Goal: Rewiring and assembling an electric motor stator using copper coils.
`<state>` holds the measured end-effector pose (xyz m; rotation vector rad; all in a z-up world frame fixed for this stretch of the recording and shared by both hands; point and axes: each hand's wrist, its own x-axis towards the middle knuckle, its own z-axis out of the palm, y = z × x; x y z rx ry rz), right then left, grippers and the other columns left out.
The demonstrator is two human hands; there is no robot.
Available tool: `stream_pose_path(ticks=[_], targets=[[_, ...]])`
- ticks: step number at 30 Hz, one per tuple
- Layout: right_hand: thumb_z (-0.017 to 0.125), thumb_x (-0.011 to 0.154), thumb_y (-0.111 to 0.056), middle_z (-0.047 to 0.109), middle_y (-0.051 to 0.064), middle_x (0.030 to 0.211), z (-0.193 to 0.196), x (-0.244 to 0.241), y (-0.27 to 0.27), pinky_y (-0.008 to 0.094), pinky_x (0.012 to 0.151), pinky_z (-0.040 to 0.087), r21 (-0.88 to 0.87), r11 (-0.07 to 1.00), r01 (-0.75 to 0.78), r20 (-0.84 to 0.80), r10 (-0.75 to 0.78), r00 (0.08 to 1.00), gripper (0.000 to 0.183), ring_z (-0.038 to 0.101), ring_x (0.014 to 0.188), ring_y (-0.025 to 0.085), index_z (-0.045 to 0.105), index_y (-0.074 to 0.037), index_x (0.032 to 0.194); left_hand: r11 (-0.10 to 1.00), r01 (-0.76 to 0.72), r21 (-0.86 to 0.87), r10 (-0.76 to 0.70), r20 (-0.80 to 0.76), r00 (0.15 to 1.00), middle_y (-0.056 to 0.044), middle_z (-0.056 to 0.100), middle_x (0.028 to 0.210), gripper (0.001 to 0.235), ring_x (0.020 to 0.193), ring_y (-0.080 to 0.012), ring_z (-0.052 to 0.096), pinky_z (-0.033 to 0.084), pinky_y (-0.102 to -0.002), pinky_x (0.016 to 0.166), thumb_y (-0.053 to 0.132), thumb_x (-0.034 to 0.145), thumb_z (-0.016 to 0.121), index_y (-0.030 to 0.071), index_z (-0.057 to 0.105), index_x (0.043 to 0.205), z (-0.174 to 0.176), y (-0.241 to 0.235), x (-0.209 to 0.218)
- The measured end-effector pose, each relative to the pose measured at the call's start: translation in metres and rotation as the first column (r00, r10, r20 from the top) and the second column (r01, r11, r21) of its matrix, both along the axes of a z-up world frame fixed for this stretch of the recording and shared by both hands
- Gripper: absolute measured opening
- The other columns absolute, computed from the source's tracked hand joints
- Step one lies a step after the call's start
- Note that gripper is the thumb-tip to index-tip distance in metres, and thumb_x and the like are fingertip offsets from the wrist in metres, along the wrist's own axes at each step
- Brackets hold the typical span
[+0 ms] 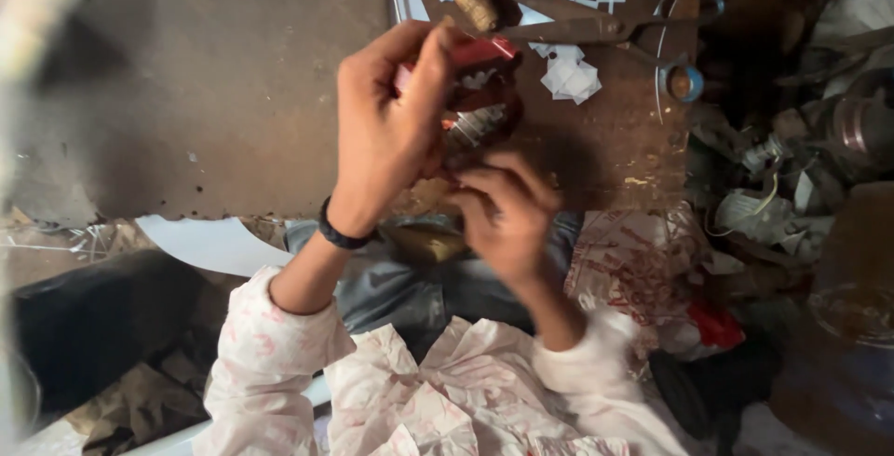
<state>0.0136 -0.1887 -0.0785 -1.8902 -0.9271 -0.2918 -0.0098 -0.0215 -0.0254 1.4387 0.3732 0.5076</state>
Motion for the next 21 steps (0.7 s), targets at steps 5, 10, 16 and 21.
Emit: stream_pose_path(ticks=[5,10,16,21], targets=[[0.074,0.090,0.003,0.064,0.009,0.108,0.015,0.047,-0.041,0.032,0.070,0.063,-0.081,0.989,-0.126,0.041,0.129,0.991,0.024,0.069,0.087,0.021,0.075,-0.007,0.112,0.943,-0.027,0.332,0.026,0.006,1.000,-0.002,0.058,0.068,0.025,0.064,-0.0038,0.046,0.042,-0.025,0.056,0.022,0.111,0.062,0.000,0.076,0.108,0.008,0.000,0.012],[0.089,0.090,-0.012,0.061,0.003,0.092,0.028,0.089,-0.041,0.032,0.060,0.054,-0.408,0.902,-0.141,0.467,0.338,0.817,0.018,0.064,0.072,0.017,0.082,-0.013,0.107,0.840,0.031,0.541,-0.062,0.040,0.997,-0.009,0.067,0.072,0.025,0.060,-0.0213,0.065,0.050,-0.032,0.059,0.026,0.107,0.066,0.004,0.074,0.098,0.010,0.005,0.029],[0.085,0.093,-0.010,0.065,0.001,0.085,0.009,0.115,-0.048,0.029,0.057,0.053,-0.478,0.851,-0.219,0.537,0.480,0.693,0.011,0.066,0.068,0.015,0.083,-0.014,0.103,0.814,0.160,0.558,-0.173,-0.030,0.984,-0.013,0.065,0.069,0.032,0.060,-0.0289,0.066,0.051,-0.037,0.060,0.028,0.107,0.063,0.000,0.070,0.092,0.008,0.012,0.041],[0.086,0.092,-0.016,0.066,0.000,0.082,0.032,0.117,-0.040,0.030,0.058,0.052,-0.505,0.813,-0.289,0.469,0.540,0.699,0.010,0.065,0.068,0.015,0.083,-0.014,0.102,0.806,0.165,0.568,-0.215,0.020,0.976,-0.011,0.070,0.073,0.030,0.066,-0.0255,0.072,0.053,-0.034,0.061,0.029,0.107,0.063,0.002,0.072,0.097,0.006,0.018,0.044]])
